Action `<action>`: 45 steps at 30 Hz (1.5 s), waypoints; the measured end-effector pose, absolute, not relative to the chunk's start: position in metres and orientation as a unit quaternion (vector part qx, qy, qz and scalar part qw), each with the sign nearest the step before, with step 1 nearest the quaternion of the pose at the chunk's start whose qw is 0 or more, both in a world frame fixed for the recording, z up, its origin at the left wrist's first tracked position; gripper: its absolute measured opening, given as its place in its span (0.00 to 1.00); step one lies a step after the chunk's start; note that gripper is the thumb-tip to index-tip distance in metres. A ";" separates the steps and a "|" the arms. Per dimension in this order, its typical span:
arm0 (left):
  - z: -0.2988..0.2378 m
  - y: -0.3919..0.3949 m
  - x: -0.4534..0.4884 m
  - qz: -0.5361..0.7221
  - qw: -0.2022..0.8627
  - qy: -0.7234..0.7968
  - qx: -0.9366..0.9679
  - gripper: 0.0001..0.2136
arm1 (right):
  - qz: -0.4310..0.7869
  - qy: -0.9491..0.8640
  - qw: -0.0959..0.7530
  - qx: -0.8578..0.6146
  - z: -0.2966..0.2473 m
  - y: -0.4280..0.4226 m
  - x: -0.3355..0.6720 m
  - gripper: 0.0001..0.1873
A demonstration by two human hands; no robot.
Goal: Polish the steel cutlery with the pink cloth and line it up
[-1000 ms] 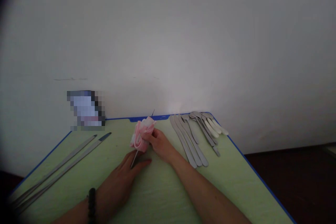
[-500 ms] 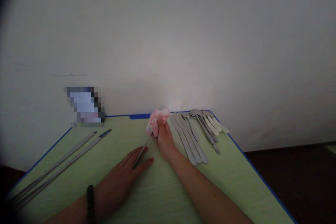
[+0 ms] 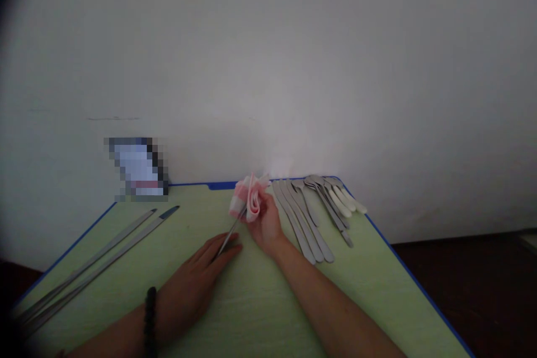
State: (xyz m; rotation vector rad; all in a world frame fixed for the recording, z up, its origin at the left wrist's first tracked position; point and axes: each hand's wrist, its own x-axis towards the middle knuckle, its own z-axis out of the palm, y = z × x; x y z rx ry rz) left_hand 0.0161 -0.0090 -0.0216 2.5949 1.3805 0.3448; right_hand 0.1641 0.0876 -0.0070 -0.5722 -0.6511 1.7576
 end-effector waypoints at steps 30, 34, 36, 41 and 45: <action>-0.019 -0.007 0.017 0.121 0.097 0.483 0.862 0.30 | 0.750 -0.217 0.578 -0.239 -0.015 0.094 0.161 0.07; -0.019 -0.007 0.017 0.136 0.104 0.483 0.859 0.29 | 0.739 -0.262 0.568 -0.248 -0.014 0.092 0.160 0.07; -0.019 -0.007 0.017 0.139 0.105 0.480 0.860 0.29 | 0.723 -0.279 0.578 -0.254 -0.014 0.092 0.161 0.08; -0.018 -0.006 0.015 0.135 0.103 0.474 0.864 0.29 | 0.729 -0.227 0.597 -0.247 -0.017 0.095 0.165 0.09; -0.019 -0.006 0.015 0.133 0.099 0.474 0.865 0.28 | 0.717 -0.243 0.605 -0.248 -0.017 0.094 0.164 0.06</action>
